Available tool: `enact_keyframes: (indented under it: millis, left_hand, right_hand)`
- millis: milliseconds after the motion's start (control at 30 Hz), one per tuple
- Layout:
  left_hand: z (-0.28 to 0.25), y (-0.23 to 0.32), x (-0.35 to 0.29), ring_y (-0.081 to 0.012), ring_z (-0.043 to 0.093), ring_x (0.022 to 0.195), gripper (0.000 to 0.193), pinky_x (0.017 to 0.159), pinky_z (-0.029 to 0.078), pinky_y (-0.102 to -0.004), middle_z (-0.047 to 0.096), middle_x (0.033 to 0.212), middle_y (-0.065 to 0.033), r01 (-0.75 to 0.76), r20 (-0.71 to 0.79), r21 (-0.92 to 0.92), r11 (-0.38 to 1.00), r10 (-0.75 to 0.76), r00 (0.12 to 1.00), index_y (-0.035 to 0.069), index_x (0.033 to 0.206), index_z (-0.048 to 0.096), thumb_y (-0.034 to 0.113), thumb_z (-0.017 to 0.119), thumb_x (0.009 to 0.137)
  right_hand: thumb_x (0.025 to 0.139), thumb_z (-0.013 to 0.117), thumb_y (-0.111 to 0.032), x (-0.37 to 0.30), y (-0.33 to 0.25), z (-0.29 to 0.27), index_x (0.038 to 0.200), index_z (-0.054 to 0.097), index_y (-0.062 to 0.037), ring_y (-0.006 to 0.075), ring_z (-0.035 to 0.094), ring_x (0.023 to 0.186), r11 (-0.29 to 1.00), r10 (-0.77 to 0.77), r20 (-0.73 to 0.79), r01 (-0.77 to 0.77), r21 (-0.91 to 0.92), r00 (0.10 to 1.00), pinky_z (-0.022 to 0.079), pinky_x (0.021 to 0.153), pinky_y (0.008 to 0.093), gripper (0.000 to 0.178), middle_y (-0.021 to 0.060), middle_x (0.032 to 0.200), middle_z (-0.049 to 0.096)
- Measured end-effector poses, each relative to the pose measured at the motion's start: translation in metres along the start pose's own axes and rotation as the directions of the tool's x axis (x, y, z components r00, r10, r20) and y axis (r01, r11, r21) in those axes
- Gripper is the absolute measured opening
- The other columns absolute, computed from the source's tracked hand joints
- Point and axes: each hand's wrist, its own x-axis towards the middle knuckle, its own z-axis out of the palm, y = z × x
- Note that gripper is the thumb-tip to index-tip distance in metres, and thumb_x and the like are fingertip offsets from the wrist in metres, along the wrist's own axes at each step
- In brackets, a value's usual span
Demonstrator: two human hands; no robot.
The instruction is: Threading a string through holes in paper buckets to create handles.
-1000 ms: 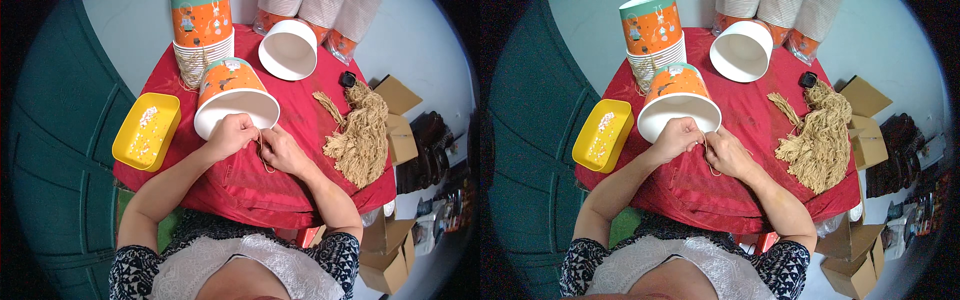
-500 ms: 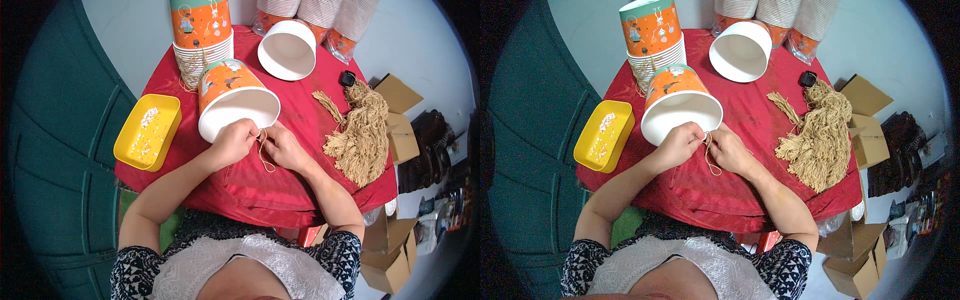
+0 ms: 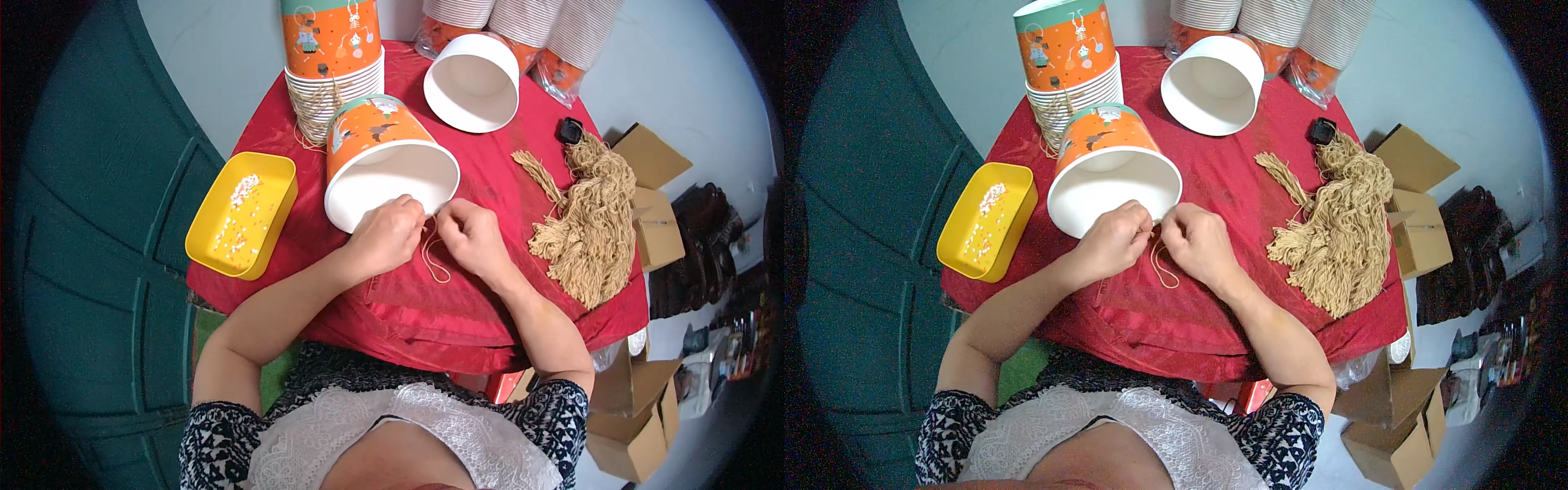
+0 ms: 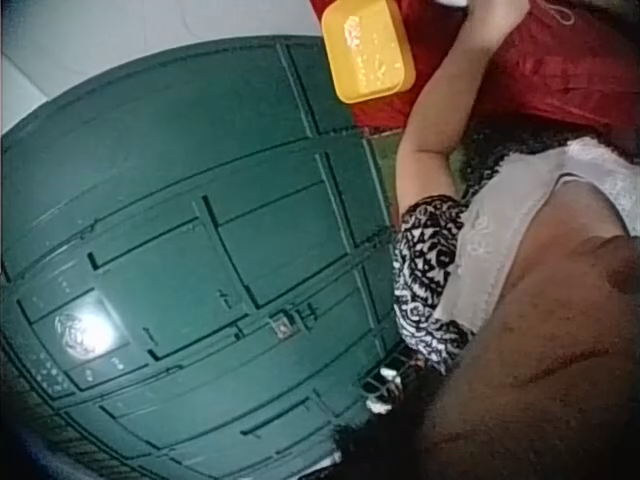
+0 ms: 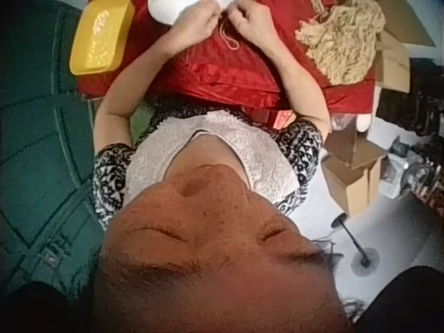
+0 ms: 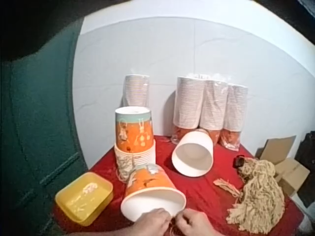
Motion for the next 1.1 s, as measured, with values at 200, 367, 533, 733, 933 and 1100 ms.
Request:
enact_keyframes:
  millis: [200, 367, 533, 733, 933, 1100]
  left_hand:
    - [-0.006, 0.002, 0.002, -0.0320, 0.061, 0.074, 0.006, 0.068, 0.050, -0.0391, 0.058, 0.081, -0.0156, 0.026, 0.018, -0.091, 0.996, -0.025, 1.000, -0.002, 0.082, 0.055, -0.003, 0.061, 0.080]
    - [-0.006, 0.001, 0.003, -0.0326, 0.061, 0.074, 0.006, 0.068, 0.049, -0.0398, 0.058, 0.081, -0.0153, 0.016, 0.014, -0.095, 0.995, -0.014, 1.000, -0.002, 0.083, 0.055, -0.002, 0.061, 0.080]
    - [-0.005, 0.001, 0.002, -0.0336, 0.062, 0.075, 0.006, 0.067, 0.049, -0.0413, 0.059, 0.082, -0.0156, 0.027, -0.011, -0.096, 0.995, -0.028, 1.000, -0.001, 0.082, 0.055, -0.001, 0.061, 0.081]
    - [-0.007, 0.001, 0.001, -0.0381, 0.064, 0.083, 0.005, 0.071, 0.050, -0.0473, 0.063, 0.085, -0.0169, 0.073, 0.004, -0.124, 0.990, -0.073, 0.997, 0.001, 0.081, 0.057, 0.006, 0.060, 0.081]
    - [-0.006, -0.003, 0.001, -0.0377, 0.065, 0.081, 0.007, 0.070, 0.050, -0.0471, 0.066, 0.082, -0.0162, 0.105, -0.030, -0.163, 0.981, -0.112, 0.993, 0.002, 0.078, 0.058, 0.008, 0.061, 0.079]
    - [-0.011, -0.006, 0.001, -0.0305, 0.067, 0.073, 0.005, 0.066, 0.052, -0.0407, 0.067, 0.075, -0.0119, 0.162, -0.028, -0.225, 0.961, -0.173, 0.985, 0.004, 0.077, 0.062, 0.008, 0.065, 0.078]
  right_hand:
    - [0.090, 0.062, -0.012, -0.002, -0.009, 0.003, 0.084, 0.061, 0.0035, 0.0259, 0.064, 0.055, 0.997, 0.081, -0.150, -0.078, 0.026, 0.985, 0.049, 0.052, 0.0362, 0.016, 0.0192, 0.061, 0.061]
    - [0.091, 0.060, -0.003, -0.007, 0.003, 0.017, 0.096, 0.056, 0.0017, 0.0171, 0.061, 0.059, 0.992, 0.032, -0.139, -0.014, 0.128, 0.990, 0.048, 0.054, 0.0312, 0.008, 0.0118, 0.069, 0.063]
    - [0.093, 0.056, 0.001, -0.009, 0.000, 0.024, 0.102, 0.053, 0.0008, 0.0079, 0.054, 0.052, 0.982, -0.054, -0.147, 0.079, 0.171, 0.988, 0.043, 0.046, 0.0271, 0.009, 0.0047, 0.068, 0.061]
    - [0.089, 0.056, 0.004, -0.011, 0.001, 0.023, 0.111, 0.054, 0.0029, 0.0274, 0.070, 0.075, 0.983, 0.037, 0.006, -0.037, 0.179, 0.999, 0.054, 0.067, 0.0362, 0.022, 0.0192, 0.083, 0.067]
    - [0.090, 0.056, 0.003, -0.010, 0.000, 0.022, 0.113, 0.056, 0.0018, 0.0234, 0.070, 0.078, 0.988, 0.053, 0.068, -0.062, 0.138, 0.996, 0.054, 0.069, 0.0344, 0.023, 0.0169, 0.087, 0.069]
    - [0.092, 0.056, 0.000, -0.011, -0.006, 0.023, 0.112, 0.058, 0.0003, 0.0207, 0.071, 0.079, 0.984, 0.078, 0.017, -0.080, 0.157, 0.997, 0.054, 0.069, 0.0326, 0.020, 0.0143, 0.087, 0.071]
